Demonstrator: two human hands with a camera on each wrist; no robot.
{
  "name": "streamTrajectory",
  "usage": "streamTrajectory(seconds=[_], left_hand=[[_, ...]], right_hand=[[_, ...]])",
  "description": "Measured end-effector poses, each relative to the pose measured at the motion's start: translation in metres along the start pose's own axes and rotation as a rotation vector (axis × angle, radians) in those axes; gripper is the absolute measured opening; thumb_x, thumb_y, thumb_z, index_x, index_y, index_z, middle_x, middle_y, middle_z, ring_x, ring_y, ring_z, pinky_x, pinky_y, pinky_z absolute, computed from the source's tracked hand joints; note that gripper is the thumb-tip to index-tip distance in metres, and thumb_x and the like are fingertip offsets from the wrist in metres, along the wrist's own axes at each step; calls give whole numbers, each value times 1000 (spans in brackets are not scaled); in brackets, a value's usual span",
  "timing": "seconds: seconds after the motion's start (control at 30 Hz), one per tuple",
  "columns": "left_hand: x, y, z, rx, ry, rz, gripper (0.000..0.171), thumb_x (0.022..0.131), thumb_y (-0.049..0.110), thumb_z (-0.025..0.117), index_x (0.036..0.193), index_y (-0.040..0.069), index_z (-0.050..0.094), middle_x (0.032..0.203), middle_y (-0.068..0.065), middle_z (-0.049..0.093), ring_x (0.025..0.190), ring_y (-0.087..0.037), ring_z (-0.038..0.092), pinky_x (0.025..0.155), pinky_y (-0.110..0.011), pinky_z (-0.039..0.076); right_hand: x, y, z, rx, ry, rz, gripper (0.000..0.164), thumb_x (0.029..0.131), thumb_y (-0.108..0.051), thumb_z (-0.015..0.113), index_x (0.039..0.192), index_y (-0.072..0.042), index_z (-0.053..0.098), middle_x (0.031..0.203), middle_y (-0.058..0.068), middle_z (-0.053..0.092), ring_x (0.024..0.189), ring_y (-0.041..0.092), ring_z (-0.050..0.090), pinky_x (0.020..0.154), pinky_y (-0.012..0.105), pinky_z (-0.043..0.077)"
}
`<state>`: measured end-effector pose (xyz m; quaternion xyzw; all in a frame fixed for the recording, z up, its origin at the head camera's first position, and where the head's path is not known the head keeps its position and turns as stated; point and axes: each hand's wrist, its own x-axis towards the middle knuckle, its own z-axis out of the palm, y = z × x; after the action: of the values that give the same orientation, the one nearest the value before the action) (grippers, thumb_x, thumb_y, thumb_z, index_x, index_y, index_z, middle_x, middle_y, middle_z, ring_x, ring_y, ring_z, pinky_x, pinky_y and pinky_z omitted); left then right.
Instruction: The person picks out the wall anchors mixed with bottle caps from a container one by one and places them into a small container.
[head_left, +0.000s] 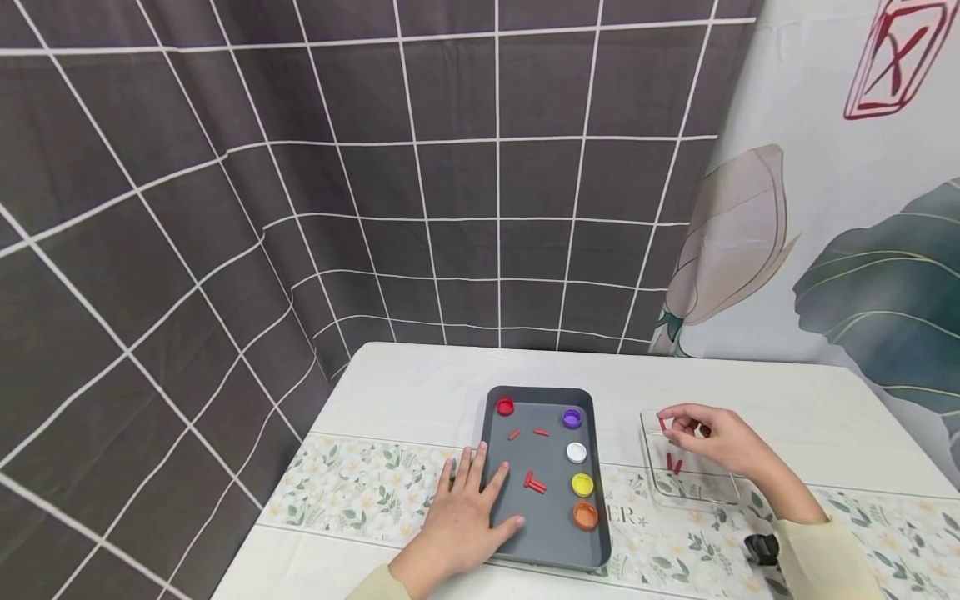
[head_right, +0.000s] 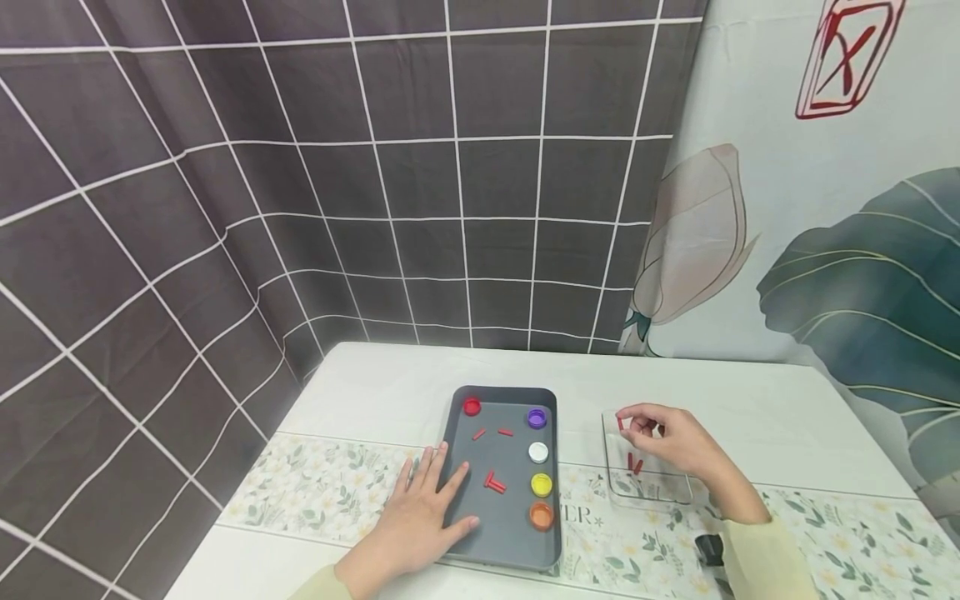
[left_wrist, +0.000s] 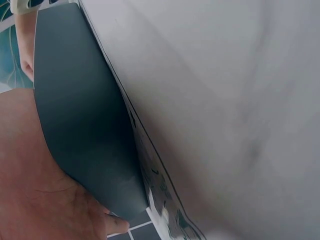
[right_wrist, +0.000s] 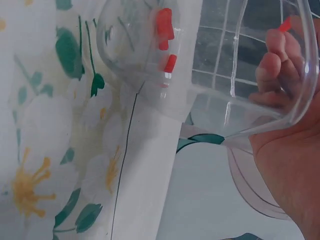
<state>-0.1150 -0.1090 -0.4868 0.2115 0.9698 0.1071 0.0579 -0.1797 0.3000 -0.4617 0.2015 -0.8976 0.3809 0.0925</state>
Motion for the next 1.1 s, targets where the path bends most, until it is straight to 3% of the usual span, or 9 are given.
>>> streamTrajectory(seconds=[0.4, 0.57, 0.73, 0.93, 1.1], left_hand=[[-1, 1, -1, -10, 1, -1, 78, 98, 67, 45, 159, 19, 36, 169, -17, 14, 155, -39, 11, 121, -62, 8], [-1, 1, -1, -14, 1, 0, 78, 98, 67, 45, 159, 19, 36, 169, -17, 13, 155, -40, 11, 121, -62, 8], [-1, 0, 0, -19, 6, 7, 78, 98, 66, 46, 159, 18, 37, 169, -18, 13, 155, -41, 11, 121, -64, 8], [0, -1, 1, -9, -3, 1, 78, 98, 67, 45, 159, 19, 37, 169, -17, 13, 155, -40, 11, 121, -63, 7], [1, -2, 3, -7, -2, 0, 78, 98, 68, 44, 159, 20, 36, 169, -16, 13, 155, -39, 11, 121, -62, 7]], right_hand=[[1, -1, -1, -24, -4, 18, 29, 91, -6, 73, 120, -2, 71, 79, -13, 59, 65, 3, 45, 57, 22, 38], [12, -10, 6, -8, -67, -4, 28, 92, -8, 72, 119, -3, 71, 80, -13, 60, 67, 4, 48, 59, 23, 41], [28, -22, 18, 25, -135, -83, 25, 92, -7, 72, 117, -7, 72, 81, -13, 60, 67, 4, 50, 59, 23, 44], [44, -36, 33, 74, -210, -171, 26, 93, -10, 73, 118, -3, 71, 85, -11, 61, 68, 3, 51, 59, 23, 45], [57, -44, 46, 69, -305, -171, 30, 94, -13, 73, 121, -1, 70, 90, -11, 63, 77, 3, 53, 63, 23, 47]])
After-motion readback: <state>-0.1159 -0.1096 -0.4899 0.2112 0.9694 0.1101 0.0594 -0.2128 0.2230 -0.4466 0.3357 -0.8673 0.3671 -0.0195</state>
